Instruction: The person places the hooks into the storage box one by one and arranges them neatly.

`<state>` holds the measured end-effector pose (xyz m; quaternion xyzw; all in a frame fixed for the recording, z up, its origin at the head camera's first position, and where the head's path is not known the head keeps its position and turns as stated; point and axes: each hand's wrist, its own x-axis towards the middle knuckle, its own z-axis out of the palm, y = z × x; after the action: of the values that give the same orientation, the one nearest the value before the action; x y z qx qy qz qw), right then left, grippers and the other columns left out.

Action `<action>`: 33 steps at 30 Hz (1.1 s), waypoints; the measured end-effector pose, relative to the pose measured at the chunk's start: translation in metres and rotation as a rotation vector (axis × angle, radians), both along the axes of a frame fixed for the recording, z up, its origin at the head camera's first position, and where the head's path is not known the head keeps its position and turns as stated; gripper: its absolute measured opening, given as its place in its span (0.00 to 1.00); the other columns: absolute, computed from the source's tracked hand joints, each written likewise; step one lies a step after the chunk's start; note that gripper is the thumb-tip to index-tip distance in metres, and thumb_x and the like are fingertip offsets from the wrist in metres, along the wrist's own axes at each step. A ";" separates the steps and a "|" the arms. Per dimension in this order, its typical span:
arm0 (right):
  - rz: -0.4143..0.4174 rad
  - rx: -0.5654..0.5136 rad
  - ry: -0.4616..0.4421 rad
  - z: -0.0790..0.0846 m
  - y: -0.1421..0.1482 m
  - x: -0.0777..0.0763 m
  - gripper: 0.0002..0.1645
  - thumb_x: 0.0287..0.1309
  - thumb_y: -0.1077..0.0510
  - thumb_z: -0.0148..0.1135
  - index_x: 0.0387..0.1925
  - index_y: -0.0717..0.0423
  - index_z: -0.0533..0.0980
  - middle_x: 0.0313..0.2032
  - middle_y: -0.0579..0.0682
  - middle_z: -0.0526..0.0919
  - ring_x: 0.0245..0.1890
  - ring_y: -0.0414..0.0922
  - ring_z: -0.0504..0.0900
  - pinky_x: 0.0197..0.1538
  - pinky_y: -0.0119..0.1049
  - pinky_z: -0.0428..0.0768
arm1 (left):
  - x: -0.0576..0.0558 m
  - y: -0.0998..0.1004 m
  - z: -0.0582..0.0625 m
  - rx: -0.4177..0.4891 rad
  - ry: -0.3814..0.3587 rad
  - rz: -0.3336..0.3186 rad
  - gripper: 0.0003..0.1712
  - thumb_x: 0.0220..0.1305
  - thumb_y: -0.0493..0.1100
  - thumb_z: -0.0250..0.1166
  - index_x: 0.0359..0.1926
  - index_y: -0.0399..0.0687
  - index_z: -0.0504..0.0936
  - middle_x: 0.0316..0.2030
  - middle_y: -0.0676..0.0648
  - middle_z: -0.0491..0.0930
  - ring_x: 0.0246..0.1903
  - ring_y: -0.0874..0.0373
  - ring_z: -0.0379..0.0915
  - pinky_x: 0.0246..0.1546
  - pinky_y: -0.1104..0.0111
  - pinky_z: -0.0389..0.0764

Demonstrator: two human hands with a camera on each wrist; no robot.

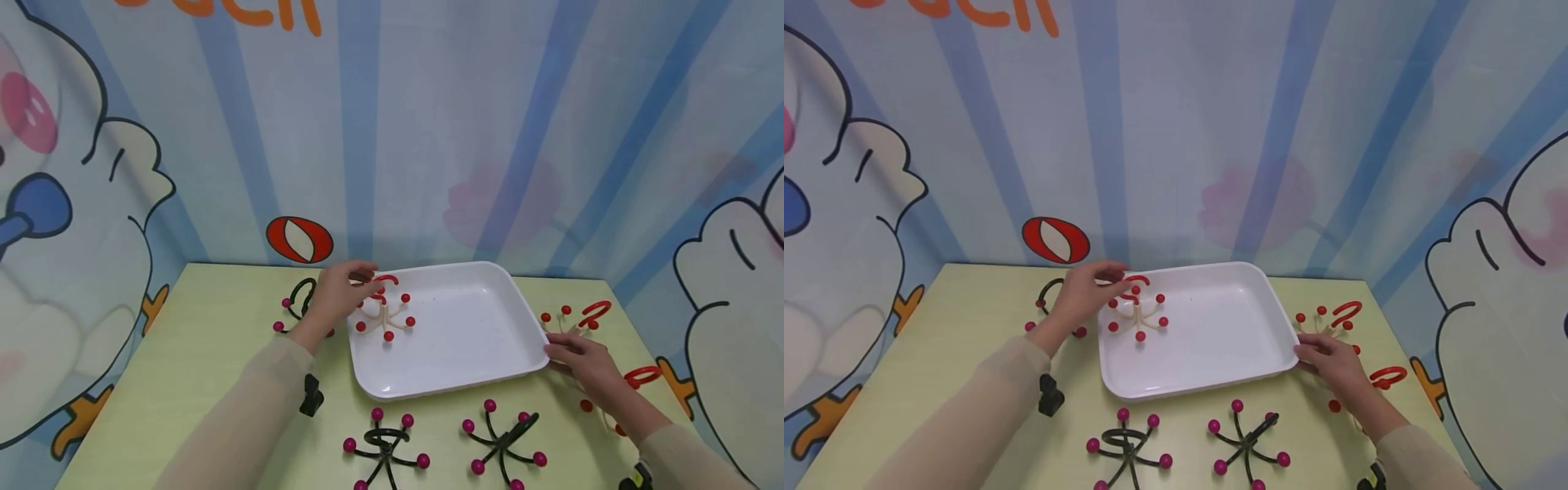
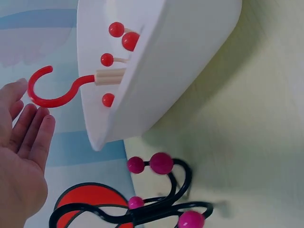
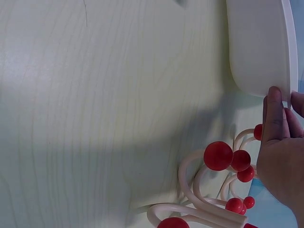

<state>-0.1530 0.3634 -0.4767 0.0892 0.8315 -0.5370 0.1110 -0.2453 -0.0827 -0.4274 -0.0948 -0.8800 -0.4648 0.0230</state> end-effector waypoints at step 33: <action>0.014 -0.007 -0.005 0.000 0.001 -0.002 0.37 0.78 0.51 0.64 0.74 0.71 0.67 0.72 0.70 0.71 0.52 0.35 0.87 0.62 0.44 0.86 | 0.018 -0.116 0.044 -0.313 0.008 -0.049 0.34 0.66 0.48 0.78 0.69 0.44 0.81 0.66 0.38 0.80 0.62 0.37 0.80 0.60 0.44 0.85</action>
<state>-0.1549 0.3647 -0.4768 0.0844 0.8299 -0.5389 0.1171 -0.2271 -0.1983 -0.3834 -0.1204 -0.9390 -0.3221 0.0001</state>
